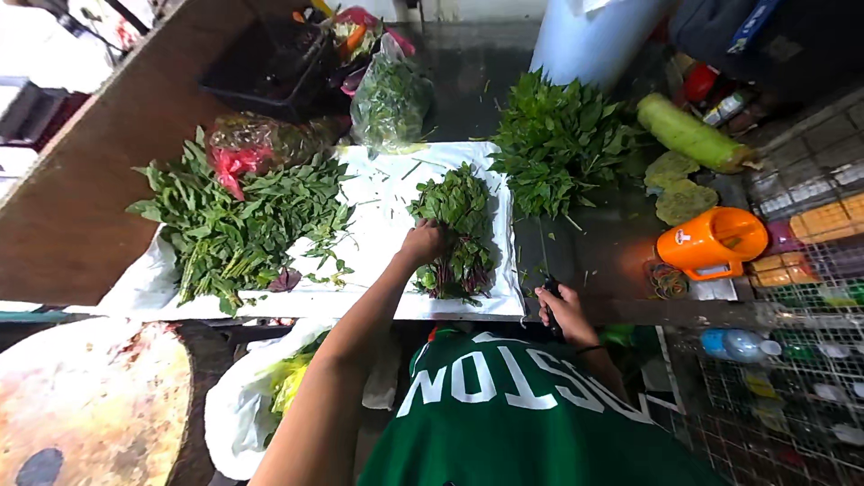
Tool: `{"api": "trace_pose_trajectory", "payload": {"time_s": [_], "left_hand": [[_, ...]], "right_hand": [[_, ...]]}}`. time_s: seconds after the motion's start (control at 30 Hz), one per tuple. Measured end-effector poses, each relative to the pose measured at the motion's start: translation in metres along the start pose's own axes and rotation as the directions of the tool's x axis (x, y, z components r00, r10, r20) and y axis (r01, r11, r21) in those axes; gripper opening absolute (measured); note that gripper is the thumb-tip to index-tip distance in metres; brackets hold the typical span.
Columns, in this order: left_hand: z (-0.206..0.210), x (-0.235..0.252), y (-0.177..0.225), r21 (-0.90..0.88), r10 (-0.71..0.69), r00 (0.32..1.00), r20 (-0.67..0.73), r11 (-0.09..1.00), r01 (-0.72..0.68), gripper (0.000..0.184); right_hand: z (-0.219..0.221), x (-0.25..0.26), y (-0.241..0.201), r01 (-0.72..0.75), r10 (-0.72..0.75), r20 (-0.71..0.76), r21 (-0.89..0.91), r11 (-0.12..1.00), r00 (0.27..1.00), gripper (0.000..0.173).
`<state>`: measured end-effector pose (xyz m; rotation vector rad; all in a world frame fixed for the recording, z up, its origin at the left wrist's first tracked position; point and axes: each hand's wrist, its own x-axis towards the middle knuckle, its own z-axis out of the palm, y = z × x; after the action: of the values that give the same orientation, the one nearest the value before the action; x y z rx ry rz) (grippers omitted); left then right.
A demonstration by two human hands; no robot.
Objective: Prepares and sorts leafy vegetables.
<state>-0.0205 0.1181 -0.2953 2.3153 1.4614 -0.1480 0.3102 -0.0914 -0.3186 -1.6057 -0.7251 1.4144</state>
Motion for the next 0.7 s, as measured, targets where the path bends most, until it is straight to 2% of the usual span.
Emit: {"api": "trace_pose_trajectory", "payload": {"time_s": [0.13,0.3,0.47,0.6,0.63,0.7], "left_hand": [[0.003,-0.002,0.011,0.083,-0.036,0.999,0.009,0.996,0.035,0.035],[-0.006,-0.02,0.014,-0.157,-0.025,1.0,0.017,0.987,0.027,0.036],[-0.028,-0.035,0.028,-0.211,0.035,0.997,0.069,0.977,-0.019,0.034],[-0.044,-0.043,0.034,-0.341,0.051,0.995,0.089,0.94,-0.017,0.032],[-0.046,-0.043,0.034,-0.322,0.032,0.994,0.109,0.947,0.005,0.033],[-0.051,-0.039,0.037,-0.157,-0.027,0.987,0.159,0.986,0.052,0.039]], "right_hand": [[-0.01,-0.007,0.003,-0.002,0.002,-0.052,0.007,1.0,0.999,0.031],[-0.019,-0.015,0.006,-0.001,0.005,-0.105,0.04,0.999,0.994,0.027],[-0.019,-0.018,0.006,-0.013,0.016,-0.094,0.038,0.999,0.995,0.028],[-0.015,-0.011,0.002,-0.011,0.01,-0.072,-0.019,1.0,0.997,0.031],[-0.013,-0.009,-0.001,-0.012,0.009,-0.073,-0.034,0.999,0.997,0.031],[-0.009,-0.006,-0.007,-0.008,0.004,-0.076,-0.048,0.999,0.997,0.031]]}}
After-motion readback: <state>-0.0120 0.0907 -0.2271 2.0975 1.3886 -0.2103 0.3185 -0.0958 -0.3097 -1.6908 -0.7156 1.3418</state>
